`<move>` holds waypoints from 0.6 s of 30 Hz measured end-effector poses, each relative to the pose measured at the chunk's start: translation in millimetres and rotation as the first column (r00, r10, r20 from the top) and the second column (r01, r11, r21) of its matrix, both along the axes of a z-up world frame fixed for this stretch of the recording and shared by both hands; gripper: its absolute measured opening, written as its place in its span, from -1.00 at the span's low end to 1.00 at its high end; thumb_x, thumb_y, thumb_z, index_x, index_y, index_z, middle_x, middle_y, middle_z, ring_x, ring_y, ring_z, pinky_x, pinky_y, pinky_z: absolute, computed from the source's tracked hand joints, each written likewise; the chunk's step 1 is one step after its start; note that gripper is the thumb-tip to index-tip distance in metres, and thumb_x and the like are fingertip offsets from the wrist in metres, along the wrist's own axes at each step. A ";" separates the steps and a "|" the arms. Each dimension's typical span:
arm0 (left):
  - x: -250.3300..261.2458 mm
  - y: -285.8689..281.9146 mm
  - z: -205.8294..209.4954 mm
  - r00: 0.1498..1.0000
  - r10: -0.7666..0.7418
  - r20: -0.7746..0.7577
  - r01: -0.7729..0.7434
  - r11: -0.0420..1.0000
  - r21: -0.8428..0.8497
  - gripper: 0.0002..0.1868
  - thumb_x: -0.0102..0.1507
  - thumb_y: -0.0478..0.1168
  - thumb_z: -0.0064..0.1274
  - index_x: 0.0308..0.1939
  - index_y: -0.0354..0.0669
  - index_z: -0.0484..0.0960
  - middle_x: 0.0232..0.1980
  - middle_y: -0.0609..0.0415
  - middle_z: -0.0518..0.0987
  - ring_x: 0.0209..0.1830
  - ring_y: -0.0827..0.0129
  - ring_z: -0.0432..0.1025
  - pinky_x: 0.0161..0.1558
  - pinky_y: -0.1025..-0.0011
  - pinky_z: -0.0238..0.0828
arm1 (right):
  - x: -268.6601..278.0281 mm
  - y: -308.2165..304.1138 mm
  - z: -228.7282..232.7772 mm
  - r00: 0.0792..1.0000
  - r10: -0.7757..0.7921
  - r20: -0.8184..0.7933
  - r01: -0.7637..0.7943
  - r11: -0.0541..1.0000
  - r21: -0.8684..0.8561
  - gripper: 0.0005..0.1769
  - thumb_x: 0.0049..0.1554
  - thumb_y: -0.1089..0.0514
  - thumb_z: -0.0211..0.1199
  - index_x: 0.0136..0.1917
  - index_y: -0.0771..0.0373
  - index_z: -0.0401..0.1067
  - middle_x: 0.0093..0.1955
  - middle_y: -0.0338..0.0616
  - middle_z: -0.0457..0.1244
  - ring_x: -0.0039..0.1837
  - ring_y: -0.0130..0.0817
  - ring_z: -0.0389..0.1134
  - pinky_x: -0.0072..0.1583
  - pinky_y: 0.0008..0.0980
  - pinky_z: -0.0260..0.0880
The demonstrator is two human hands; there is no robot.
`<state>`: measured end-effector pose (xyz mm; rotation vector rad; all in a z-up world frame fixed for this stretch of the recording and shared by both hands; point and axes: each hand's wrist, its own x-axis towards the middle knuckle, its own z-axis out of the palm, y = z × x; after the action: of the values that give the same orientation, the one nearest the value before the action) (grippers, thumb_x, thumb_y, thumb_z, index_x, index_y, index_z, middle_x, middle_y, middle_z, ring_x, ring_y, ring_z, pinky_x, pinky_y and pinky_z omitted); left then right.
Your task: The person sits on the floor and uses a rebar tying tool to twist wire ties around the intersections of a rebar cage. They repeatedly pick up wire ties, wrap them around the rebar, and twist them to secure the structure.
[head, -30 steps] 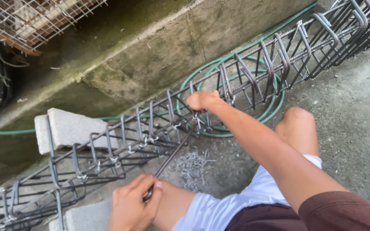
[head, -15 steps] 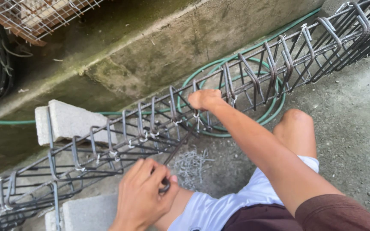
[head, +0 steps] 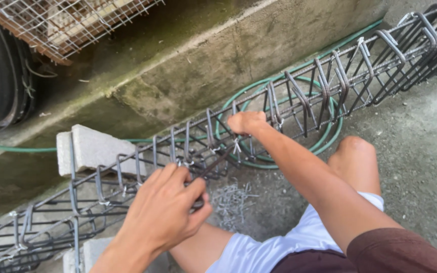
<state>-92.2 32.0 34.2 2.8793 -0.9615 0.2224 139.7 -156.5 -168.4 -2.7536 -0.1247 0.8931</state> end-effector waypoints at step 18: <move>-77.1 0.7 -78.4 0.934 0.347 -0.083 -0.351 0.855 -0.383 -0.91 0.10 -0.14 0.22 -0.43 0.01 0.63 -0.35 0.27 0.60 -0.43 0.29 0.45 -0.34 0.37 0.41 | -9.4 -1.7 4.6 0.999 -0.031 -0.023 0.031 0.999 0.014 -0.30 0.27 -0.22 -0.29 -0.31 0.09 0.59 -0.20 -0.24 0.44 -0.01 -0.25 0.46 0.21 -0.10 0.23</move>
<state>-169.3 32.7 -44.1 2.6425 -0.3250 0.3772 130.3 -158.1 -163.8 -2.7237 -0.0838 0.9121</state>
